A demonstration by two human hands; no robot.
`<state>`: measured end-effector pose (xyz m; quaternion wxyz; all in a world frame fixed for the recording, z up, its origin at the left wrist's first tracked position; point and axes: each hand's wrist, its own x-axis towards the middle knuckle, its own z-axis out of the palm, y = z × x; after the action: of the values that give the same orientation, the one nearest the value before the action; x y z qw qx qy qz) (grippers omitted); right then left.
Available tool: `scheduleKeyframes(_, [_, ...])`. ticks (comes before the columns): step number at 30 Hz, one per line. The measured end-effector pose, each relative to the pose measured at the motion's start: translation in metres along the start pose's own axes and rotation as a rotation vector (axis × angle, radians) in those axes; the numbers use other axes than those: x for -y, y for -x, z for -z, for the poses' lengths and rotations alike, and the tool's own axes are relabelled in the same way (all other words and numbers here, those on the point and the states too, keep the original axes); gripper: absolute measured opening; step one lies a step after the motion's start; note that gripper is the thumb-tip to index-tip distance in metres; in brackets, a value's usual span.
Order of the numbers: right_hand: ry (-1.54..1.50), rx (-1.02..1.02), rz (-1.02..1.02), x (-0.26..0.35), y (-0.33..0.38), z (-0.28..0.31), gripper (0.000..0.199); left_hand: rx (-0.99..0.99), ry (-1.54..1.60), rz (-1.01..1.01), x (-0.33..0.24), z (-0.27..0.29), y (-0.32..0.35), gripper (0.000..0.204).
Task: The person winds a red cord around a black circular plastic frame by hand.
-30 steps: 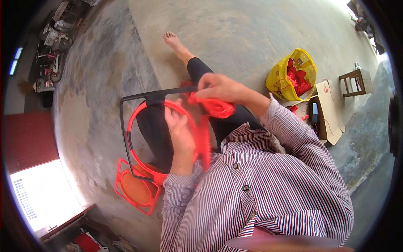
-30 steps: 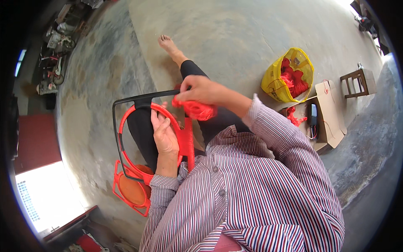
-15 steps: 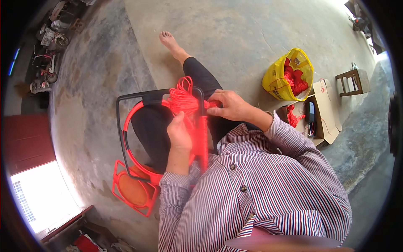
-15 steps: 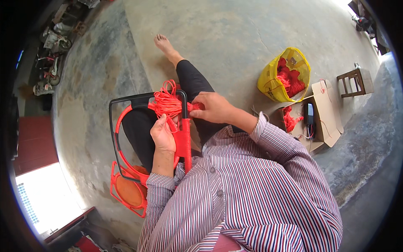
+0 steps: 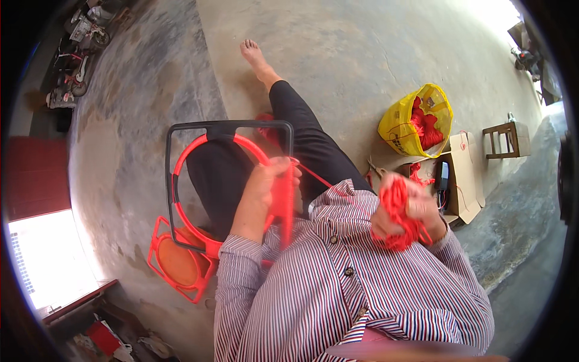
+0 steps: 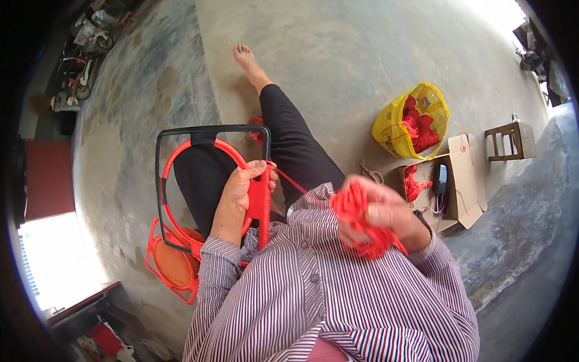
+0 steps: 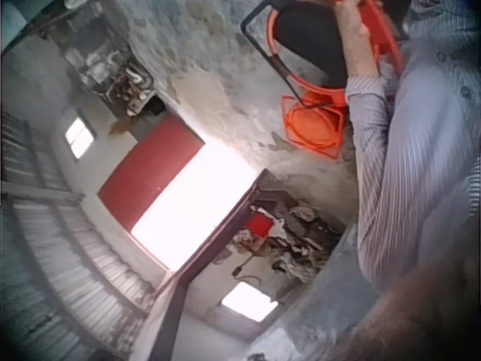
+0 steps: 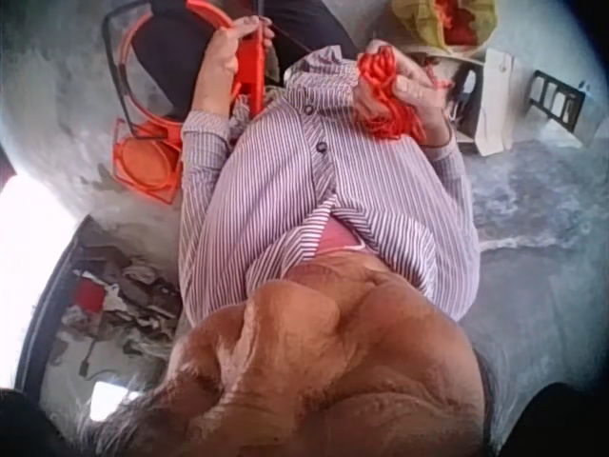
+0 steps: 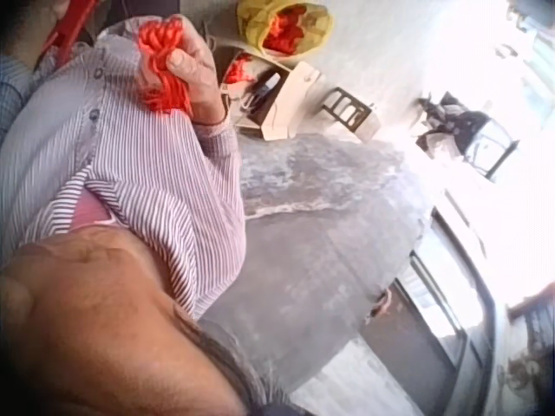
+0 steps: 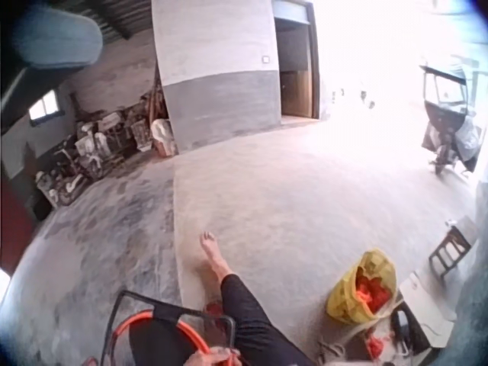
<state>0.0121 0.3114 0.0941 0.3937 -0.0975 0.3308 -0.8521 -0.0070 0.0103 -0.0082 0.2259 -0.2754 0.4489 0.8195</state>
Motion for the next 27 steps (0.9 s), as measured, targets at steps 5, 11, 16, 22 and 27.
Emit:
scheduleKeyframes(5, [0.038,-0.235,0.519,0.016,0.038,0.011,0.032,-0.053,0.072,0.018,-0.004,-0.002,0.001,0.021])
scheduleKeyframes(11, [-0.119,-0.464,0.728,0.065,-0.003,0.024,0.029,-0.054,0.071,-0.009,-0.006,0.006,0.0,0.014])
scheduleKeyframes(16, [1.288,0.065,0.031,-0.045,-0.077,0.064,0.036,0.032,0.086,-0.032,-0.007,-0.006,0.012,0.015])
scheduleKeyframes(22, [1.13,-0.073,0.155,-0.043,-0.147,0.053,0.04,0.051,0.097,0.009,-0.004,-0.009,0.012,0.018])
scheduleKeyframes(27, [0.449,-0.021,0.045,-0.045,-0.175,0.039,0.034,0.063,0.101,-0.019,-0.001,-0.018,0.008,0.017])
